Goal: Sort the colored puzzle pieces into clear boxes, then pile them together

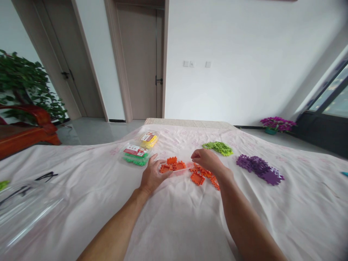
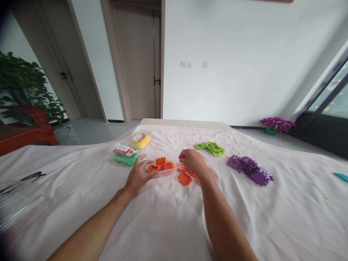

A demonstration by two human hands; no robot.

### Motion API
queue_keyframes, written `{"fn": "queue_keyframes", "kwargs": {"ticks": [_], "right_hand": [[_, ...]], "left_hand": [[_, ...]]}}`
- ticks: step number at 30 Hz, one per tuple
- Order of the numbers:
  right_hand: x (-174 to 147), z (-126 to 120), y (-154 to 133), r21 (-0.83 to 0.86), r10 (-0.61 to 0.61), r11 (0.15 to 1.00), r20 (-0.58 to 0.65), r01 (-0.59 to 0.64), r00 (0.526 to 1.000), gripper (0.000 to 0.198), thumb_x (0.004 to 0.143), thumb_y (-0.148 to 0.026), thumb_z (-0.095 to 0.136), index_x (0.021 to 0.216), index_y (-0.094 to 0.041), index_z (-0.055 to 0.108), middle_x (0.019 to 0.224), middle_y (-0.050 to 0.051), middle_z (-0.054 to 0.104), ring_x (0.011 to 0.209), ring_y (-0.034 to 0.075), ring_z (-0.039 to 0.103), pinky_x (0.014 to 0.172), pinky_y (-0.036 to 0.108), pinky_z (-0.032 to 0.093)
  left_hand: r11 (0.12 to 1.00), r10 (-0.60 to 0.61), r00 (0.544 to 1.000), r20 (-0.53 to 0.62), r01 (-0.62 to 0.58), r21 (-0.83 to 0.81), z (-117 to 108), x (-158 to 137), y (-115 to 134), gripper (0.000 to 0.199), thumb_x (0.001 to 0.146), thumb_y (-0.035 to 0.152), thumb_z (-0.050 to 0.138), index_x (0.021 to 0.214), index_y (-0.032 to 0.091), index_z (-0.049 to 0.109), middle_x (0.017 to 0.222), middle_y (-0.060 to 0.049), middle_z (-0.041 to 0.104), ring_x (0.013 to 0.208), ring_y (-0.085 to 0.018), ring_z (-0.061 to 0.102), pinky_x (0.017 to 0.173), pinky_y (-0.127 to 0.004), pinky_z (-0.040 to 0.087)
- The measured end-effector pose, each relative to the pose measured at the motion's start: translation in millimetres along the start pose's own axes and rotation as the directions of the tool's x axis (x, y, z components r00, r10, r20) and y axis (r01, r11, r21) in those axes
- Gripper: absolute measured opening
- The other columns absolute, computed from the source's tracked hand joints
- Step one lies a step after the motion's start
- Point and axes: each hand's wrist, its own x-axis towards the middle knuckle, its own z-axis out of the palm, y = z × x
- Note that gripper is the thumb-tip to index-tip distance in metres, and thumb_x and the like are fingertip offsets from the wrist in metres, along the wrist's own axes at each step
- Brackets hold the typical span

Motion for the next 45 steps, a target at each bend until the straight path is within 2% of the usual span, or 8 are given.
{"fn": "queue_keyframes", "kwargs": {"ticks": [8, 14, 18, 24, 28, 31, 36, 45], "right_hand": [[-10, 8, -2, -0.236, 0.089, 0.972, 0.324, -0.010, 0.942, 0.030, 0.058, -0.033, 0.080, 0.085, -0.022, 0.075, 0.086, 0.008, 0.074, 0.081, 0.026, 0.069, 0.065, 0.030, 0.045], [-11, 20, -18, -0.340, 0.088, 0.940, 0.354, 0.040, 0.931, 0.052, 0.052, -0.034, 0.082, 0.100, -0.019, 0.071, 0.098, 0.012, 0.074, 0.092, 0.031, 0.069, 0.069, 0.034, 0.049], [-15, 18, -24, -0.351, 0.068, 0.934, 0.360, 0.068, 0.930, 0.036, 0.061, -0.022, 0.073, 0.096, -0.016, 0.074, 0.096, 0.016, 0.074, 0.091, 0.032, 0.070, 0.068, 0.034, 0.050], [-14, 3, -10, -0.240, 0.045, 0.971, 0.271, 0.022, 0.961, 0.035, 0.071, -0.010, 0.057, 0.101, -0.018, 0.075, 0.101, 0.015, 0.073, 0.093, 0.028, 0.069, 0.073, 0.032, 0.048], [-5, -5, 5, -0.031, 0.057, 0.998, -0.027, -0.058, 0.998, 0.040, 0.077, -0.010, 0.051, 0.112, -0.017, 0.070, 0.106, 0.013, 0.073, 0.100, 0.024, 0.066, 0.082, 0.029, 0.046], [0, 0, 1, 0.214, 0.030, 0.977, -0.168, 0.006, 0.985, 0.043, 0.082, -0.012, 0.046, 0.120, -0.016, 0.063, 0.093, 0.008, 0.074, 0.085, 0.018, 0.068, 0.075, 0.026, 0.046], [5, 33, -34, 0.477, -0.025, 0.875, -0.121, 0.080, 0.992, 0.039, 0.080, -0.014, 0.048, 0.115, -0.018, 0.063, 0.090, 0.003, 0.072, 0.070, 0.012, 0.066, 0.063, 0.021, 0.046], [-4, 63, -71, 0.268, -0.040, 0.962, -0.086, 0.062, 0.995, 0.035, 0.080, -0.017, 0.051, 0.111, -0.023, 0.064, 0.091, 0.002, 0.074, 0.084, 0.017, 0.066, 0.067, 0.024, 0.041]], "left_hand": [[1.000, -0.029, 0.999, -0.020, 0.029, -0.011, 1, 1, -7, 0.053, 0.070, 0.060, 0.073, 0.109, 0.025, 0.067, 0.141, -0.010, 0.042, 0.130, -0.032, 0.045, 0.105, -0.047, 0.044], [1.000, 0.008, 1.000, -0.018, -0.009, -0.022, 2, 1, -10, 0.052, 0.071, 0.060, 0.072, 0.110, 0.025, 0.067, 0.138, -0.011, 0.043, 0.132, -0.032, 0.042, 0.105, -0.046, 0.044], [1.000, -0.021, 1.000, 0.003, 0.021, -0.012, 1, 1, -8, 0.053, 0.072, 0.060, 0.071, 0.111, 0.025, 0.067, 0.141, -0.010, 0.040, 0.133, -0.031, 0.042, 0.106, -0.045, 0.043], [0.999, -0.036, 0.999, 0.022, 0.036, -0.019, 0, 2, -6, 0.052, 0.073, 0.059, 0.071, 0.111, 0.025, 0.067, 0.141, -0.011, 0.040, 0.133, -0.030, 0.043, 0.109, -0.046, 0.040], [0.999, -0.028, 0.999, 0.018, 0.028, -0.035, 1, 2, -5, 0.053, 0.073, 0.053, 0.073, 0.116, 0.024, 0.063, 0.142, -0.012, 0.039, 0.134, -0.030, 0.042, 0.108, -0.046, 0.042], [0.999, -0.023, 0.999, 0.026, 0.024, -0.049, 2, 2, -6, 0.055, 0.073, 0.049, 0.075, 0.120, 0.025, 0.060, 0.145, -0.011, 0.038, 0.134, -0.029, 0.042, 0.106, -0.044, 0.044], [0.999, 0.006, 0.999, 0.037, -0.004, -0.053, 5, 0, -8, 0.062, 0.071, 0.047, 0.076, 0.126, 0.026, 0.055, 0.145, -0.011, 0.038, 0.133, -0.028, 0.044, 0.103, -0.043, 0.047], [0.996, 0.069, 0.997, 0.020, -0.068, -0.056, 5, 1, -7, 0.064, 0.072, 0.049, 0.075, 0.127, 0.025, 0.053, 0.142, -0.011, 0.041, 0.134, -0.028, 0.042, 0.107, -0.043, 0.043]]}}
